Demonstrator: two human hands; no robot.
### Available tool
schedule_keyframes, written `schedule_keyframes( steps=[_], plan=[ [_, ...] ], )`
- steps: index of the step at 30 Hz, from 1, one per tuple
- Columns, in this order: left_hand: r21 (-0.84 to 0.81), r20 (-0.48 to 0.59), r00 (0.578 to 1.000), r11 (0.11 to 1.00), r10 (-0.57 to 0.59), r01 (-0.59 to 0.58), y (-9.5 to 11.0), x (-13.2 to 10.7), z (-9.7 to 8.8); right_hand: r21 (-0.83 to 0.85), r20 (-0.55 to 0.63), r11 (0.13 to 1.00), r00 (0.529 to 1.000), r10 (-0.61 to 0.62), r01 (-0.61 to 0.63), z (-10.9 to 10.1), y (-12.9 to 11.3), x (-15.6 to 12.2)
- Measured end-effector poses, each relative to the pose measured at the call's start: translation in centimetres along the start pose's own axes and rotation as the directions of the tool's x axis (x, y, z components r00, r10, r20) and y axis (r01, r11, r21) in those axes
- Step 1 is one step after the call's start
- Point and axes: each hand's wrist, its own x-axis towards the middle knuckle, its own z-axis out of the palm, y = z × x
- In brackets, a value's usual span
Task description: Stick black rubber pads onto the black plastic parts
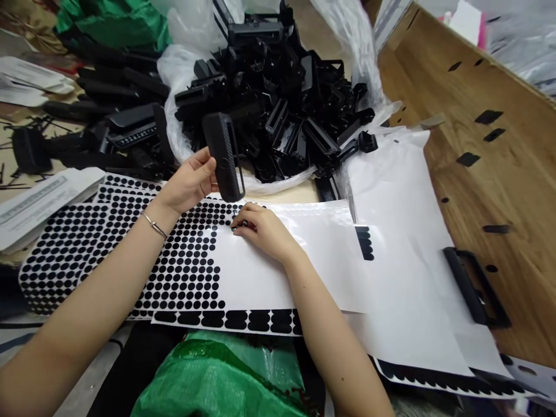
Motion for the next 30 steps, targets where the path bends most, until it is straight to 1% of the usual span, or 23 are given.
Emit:
schedule_keyframes(
  steps=[2, 3, 5, 6, 8, 9, 10, 11, 13, 15, 20, 24, 30],
  plan=[
    [0.027, 0.086, 0.996, 0.999, -0.030, 0.028, -0.1, -0.2, 0.1, 0.022, -0.013, 0.999, 0.999, 0.029, -0.029, 0.0, 0.1, 0.1],
    [0.029, 0.123, 0.991, 0.999, -0.044, 0.041, -0.1, -0.2, 0.2, 0.065, -0.039, 0.997, 0.998, 0.054, -0.051, -0.1, 0.2, 0.2],
    [0.020, 0.173, 0.983, 0.998, -0.066, 0.063, 0.0, -0.3, 0.3, 0.240, -0.152, 0.966, 0.978, 0.140, -0.101, -0.4, 0.9, 0.2],
    [0.015, 0.185, 0.980, 0.997, -0.075, 0.073, 0.0, -0.3, 0.4, 0.352, -0.232, 0.929, 0.952, 0.202, -0.111, -0.6, 1.3, 0.3],
    [0.016, 0.205, 0.974, 0.995, -0.100, 0.099, 0.1, -0.4, 0.5, 0.535, -0.369, 0.841, 0.872, 0.322, -0.084, -1.1, 2.1, 0.4],
    [0.020, 0.220, 0.969, 0.993, -0.117, 0.115, 0.0, -0.4, 0.6, 0.582, -0.411, 0.811, 0.840, 0.354, -0.058, -1.2, 2.3, 0.4],
    [0.028, 0.239, 0.961, 0.990, -0.138, 0.135, -0.2, -0.4, 0.7, 0.600, -0.436, 0.800, 0.825, 0.360, -0.032, -1.3, 2.4, 0.4],
    [0.037, 0.260, 0.952, 0.987, -0.161, 0.157, -0.4, -0.4, 0.8, 0.600, -0.445, 0.800, 0.826, 0.345, -0.011, -1.3, 2.3, 0.5],
    [0.057, 0.298, 0.932, 0.978, -0.208, 0.200, -0.9, -0.4, 1.0, 0.581, -0.439, 0.814, 0.851, 0.289, 0.024, -1.1, 2.0, 0.6],
    [0.072, 0.311, 0.919, 0.970, -0.243, 0.232, -1.6, -0.4, 1.1, 0.547, -0.429, 0.836, 0.869, 0.246, 0.034, -0.7, 1.7, 0.7],
    [0.059, 0.303, 0.917, 0.966, -0.259, 0.253, -2.3, -0.2, 1.3, 0.448, -0.443, 0.894, 0.866, 0.232, -0.010, -0.2, 1.5, 0.6],
    [0.040, 0.315, 0.913, 0.965, -0.258, 0.259, -2.3, -0.1, 1.2, 0.416, -0.451, 0.909, 0.870, 0.202, 0.005, -0.4, 1.5, 0.6],
    [0.026, 0.307, 0.921, 0.969, -0.241, 0.245, -2.4, -0.1, 1.2, 0.386, -0.470, 0.922, 0.864, 0.181, 0.016, -0.4, 1.2, 0.6]
  ],
)
